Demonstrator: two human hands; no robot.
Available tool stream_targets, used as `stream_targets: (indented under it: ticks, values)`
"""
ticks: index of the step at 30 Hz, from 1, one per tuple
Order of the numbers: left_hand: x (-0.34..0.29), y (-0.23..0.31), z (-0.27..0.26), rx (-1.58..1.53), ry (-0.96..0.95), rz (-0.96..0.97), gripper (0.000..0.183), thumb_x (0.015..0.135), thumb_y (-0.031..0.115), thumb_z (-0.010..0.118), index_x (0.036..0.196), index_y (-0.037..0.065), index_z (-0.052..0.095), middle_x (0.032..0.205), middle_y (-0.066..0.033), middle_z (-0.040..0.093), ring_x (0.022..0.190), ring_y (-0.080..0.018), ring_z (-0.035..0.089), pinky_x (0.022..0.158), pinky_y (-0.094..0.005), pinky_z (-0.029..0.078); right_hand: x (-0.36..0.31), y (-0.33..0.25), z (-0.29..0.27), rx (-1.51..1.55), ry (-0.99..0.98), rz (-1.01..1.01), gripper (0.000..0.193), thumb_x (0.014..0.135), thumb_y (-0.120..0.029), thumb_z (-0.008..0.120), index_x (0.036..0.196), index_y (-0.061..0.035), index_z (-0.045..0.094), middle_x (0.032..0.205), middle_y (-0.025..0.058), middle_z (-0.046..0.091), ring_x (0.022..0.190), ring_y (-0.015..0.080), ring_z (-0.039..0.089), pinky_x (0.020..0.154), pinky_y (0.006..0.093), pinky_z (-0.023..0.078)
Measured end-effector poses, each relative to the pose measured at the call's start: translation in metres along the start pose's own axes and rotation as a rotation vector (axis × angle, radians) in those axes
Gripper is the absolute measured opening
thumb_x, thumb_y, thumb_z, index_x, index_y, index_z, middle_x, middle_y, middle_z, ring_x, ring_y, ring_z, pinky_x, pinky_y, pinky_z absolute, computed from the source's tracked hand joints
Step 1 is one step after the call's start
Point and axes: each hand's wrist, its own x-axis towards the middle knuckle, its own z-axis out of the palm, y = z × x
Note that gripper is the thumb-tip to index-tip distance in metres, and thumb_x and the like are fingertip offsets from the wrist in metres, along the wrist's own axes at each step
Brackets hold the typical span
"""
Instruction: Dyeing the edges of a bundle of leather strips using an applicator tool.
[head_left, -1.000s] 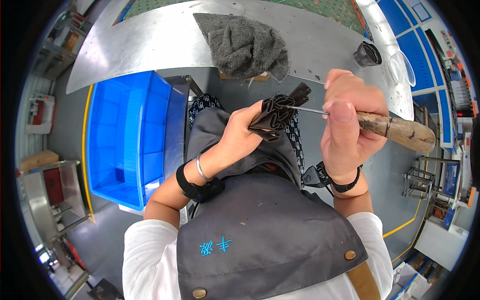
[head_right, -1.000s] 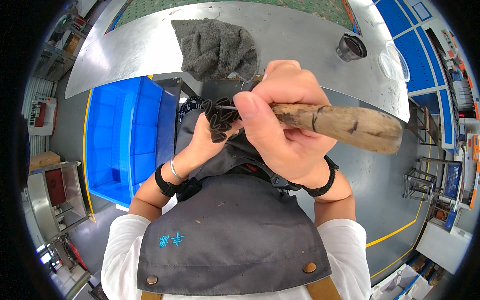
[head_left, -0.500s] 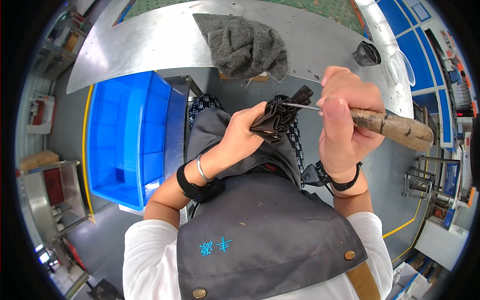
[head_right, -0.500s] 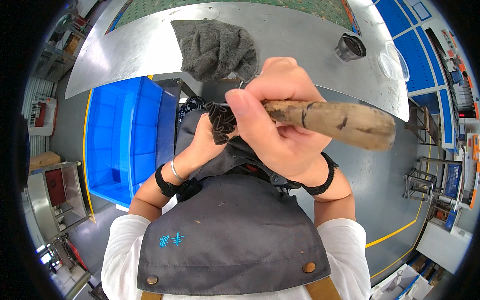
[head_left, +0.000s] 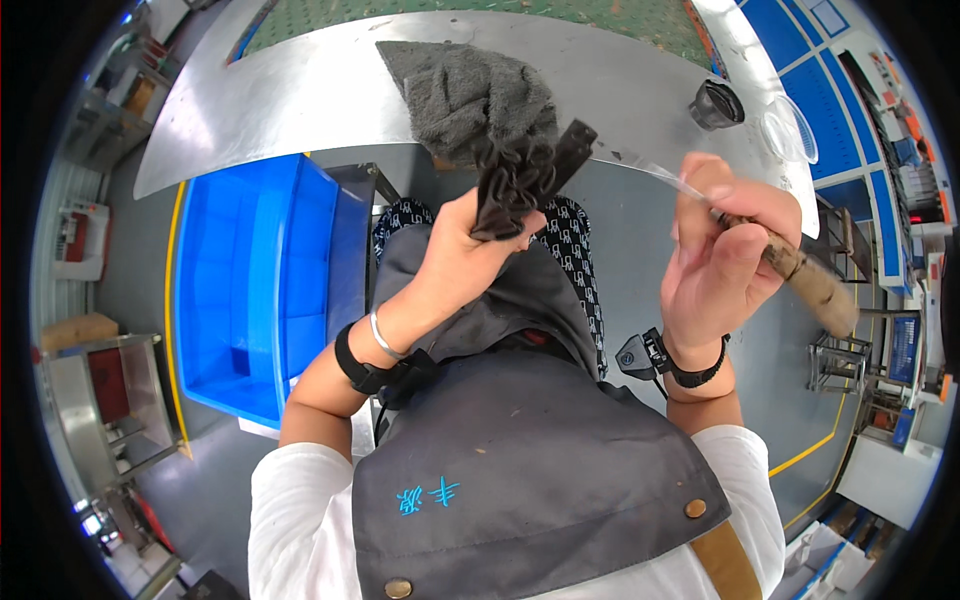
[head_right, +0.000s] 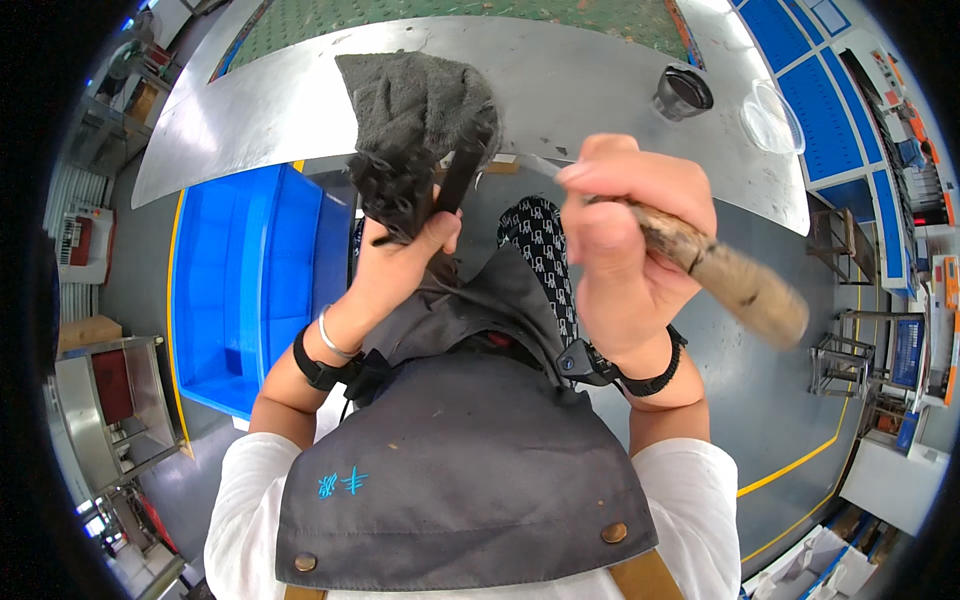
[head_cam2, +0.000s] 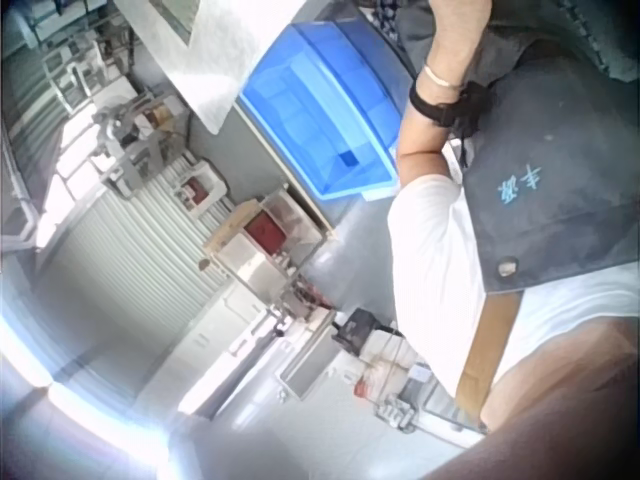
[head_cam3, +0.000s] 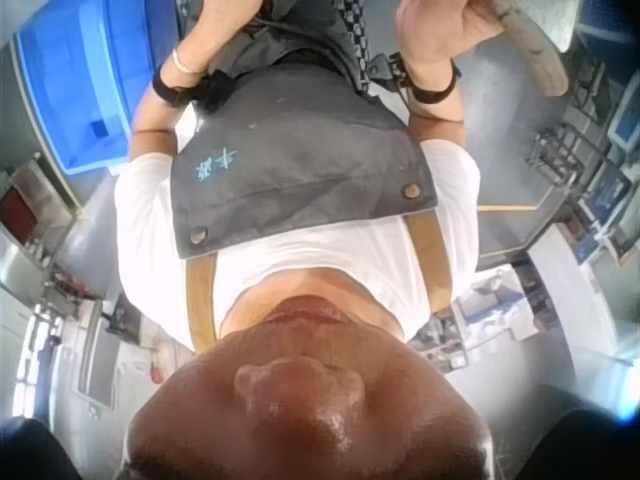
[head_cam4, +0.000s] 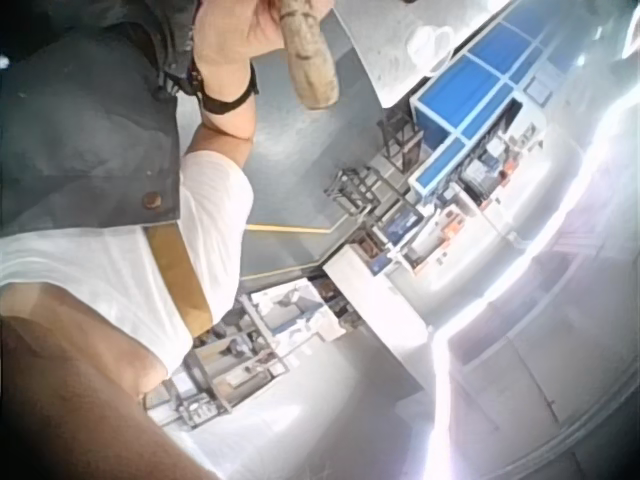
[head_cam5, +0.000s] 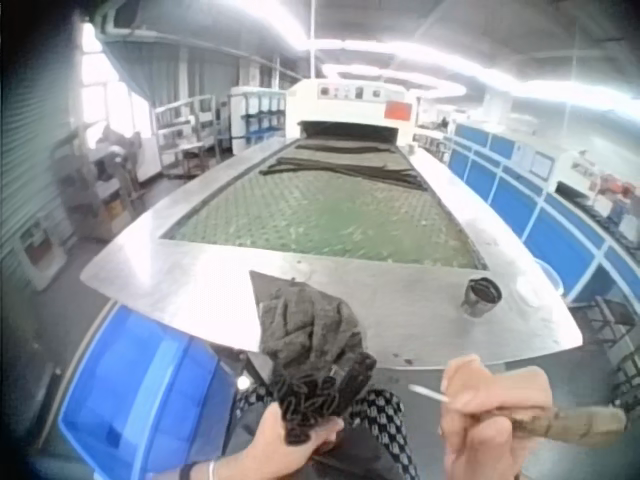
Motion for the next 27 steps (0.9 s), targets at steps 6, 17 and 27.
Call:
stream_targets:
  ticks: [6, 17, 27]
  values:
    - [0.021, 0.057, 0.033, -0.205, -0.106, 0.043, 0.015, 0.078, 0.009, 0.061, 0.086, -0.002, 0.054, 0.069, -0.0008, 0.056, 0.059, -0.0052, 0.049, 0.054, -0.0204, 0.041, -0.032, -0.014, -0.019, -0.322, 0.131, 0.162, 0.038, 0.089, -0.037, 0.039, 0.105, -0.0034, 0.034, 0.062, 0.0080, 0.054, 0.064, 0.0158, 0.051, 0.073, 0.0308, 0.041]
    - [0.016, 0.078, 0.156, -0.042, -0.703, 0.315, 0.025, 0.076, 0.023, 0.061, 0.080, 0.003, 0.047, 0.050, -0.0078, 0.047, 0.042, -0.0156, 0.046, 0.043, -0.0312, 0.036, -0.119, -0.010, -0.033, -0.431, 0.492, 0.181, 0.046, 0.080, -0.039, 0.057, 0.100, -0.0057, 0.032, 0.083, 0.0059, 0.047, 0.081, 0.0150, 0.047, 0.077, 0.0318, 0.039]
    - [0.006, 0.068, 0.130, -0.107, -0.628, 0.486, 0.076, 0.059, 0.019, 0.077, 0.119, 0.005, 0.032, 0.112, -0.0071, 0.036, 0.105, -0.0185, 0.042, 0.091, -0.0314, 0.034, -0.098, -0.034, -0.032, -0.010, 0.423, 0.383, 0.037, 0.079, -0.020, 0.058, 0.101, -0.0095, 0.030, 0.086, 0.0036, 0.044, 0.078, 0.0128, 0.045, 0.079, 0.0325, 0.037]
